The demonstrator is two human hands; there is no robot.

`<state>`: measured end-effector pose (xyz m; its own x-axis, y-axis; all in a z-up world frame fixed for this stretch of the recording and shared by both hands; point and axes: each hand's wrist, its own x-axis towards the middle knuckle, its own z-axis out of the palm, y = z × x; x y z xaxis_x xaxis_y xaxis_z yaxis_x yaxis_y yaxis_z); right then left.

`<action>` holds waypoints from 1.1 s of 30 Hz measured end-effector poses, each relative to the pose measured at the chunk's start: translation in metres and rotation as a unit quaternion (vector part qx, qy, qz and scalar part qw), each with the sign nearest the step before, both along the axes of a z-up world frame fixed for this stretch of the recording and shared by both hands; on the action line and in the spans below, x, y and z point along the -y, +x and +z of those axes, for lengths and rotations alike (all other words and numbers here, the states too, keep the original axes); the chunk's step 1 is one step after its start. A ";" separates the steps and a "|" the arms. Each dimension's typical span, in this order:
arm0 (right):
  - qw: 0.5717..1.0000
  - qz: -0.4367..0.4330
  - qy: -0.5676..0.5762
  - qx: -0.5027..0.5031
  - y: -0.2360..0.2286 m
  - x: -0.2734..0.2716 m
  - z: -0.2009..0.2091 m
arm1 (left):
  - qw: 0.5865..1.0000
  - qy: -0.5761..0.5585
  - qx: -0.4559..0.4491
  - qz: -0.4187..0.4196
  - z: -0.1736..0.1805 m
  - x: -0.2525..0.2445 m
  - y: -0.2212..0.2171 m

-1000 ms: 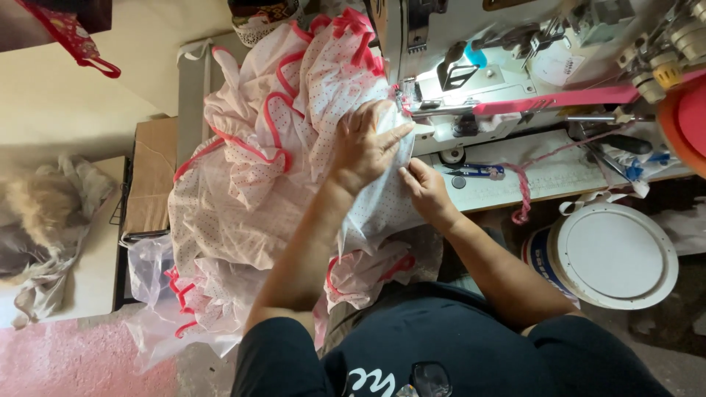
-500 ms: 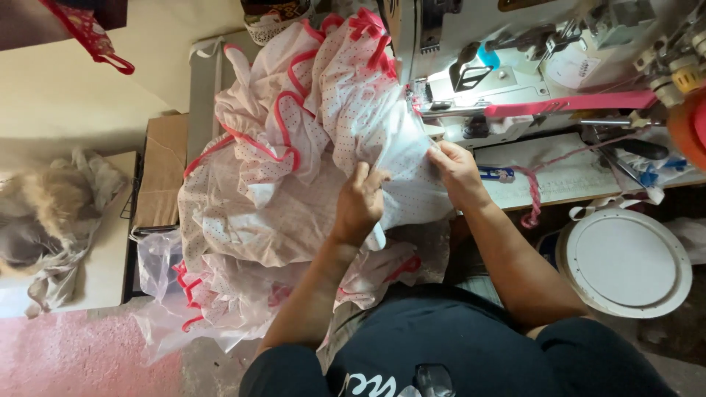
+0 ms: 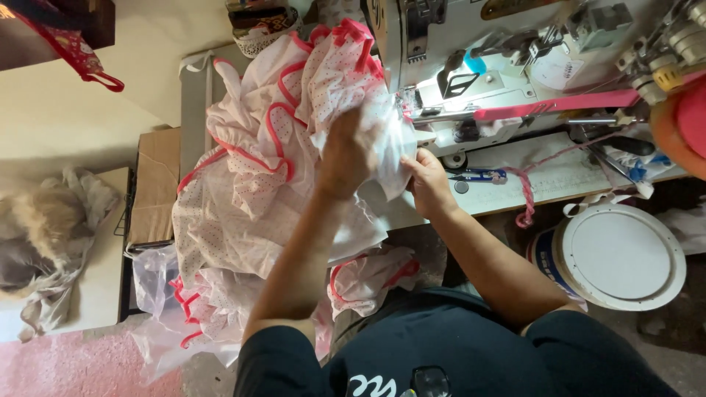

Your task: Sorting and inspecting white fabric garments with pink trim at a sewing workstation.

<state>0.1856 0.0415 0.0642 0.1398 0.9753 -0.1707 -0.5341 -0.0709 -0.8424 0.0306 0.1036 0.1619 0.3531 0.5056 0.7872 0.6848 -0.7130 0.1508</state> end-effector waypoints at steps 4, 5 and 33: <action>0.998 -0.027 0.003 0.048 0.001 0.005 0.001 | 0.995 0.018 -0.097 -0.004 -0.042 0.026 0.013; 0.997 -0.036 0.012 0.070 0.002 0.005 0.004 | 0.996 0.018 -0.088 0.017 -0.029 0.036 0.012; 0.902 -0.014 0.183 0.391 0.014 0.046 -0.024 | 0.961 -0.248 0.109 -0.050 -0.019 0.011 -0.048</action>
<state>0.1996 -0.0048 0.0404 0.1026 0.9407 0.3232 0.2359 0.2927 -0.9267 -0.0177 0.0922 0.1434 0.2741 0.8092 0.5197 0.5299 -0.5780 0.6206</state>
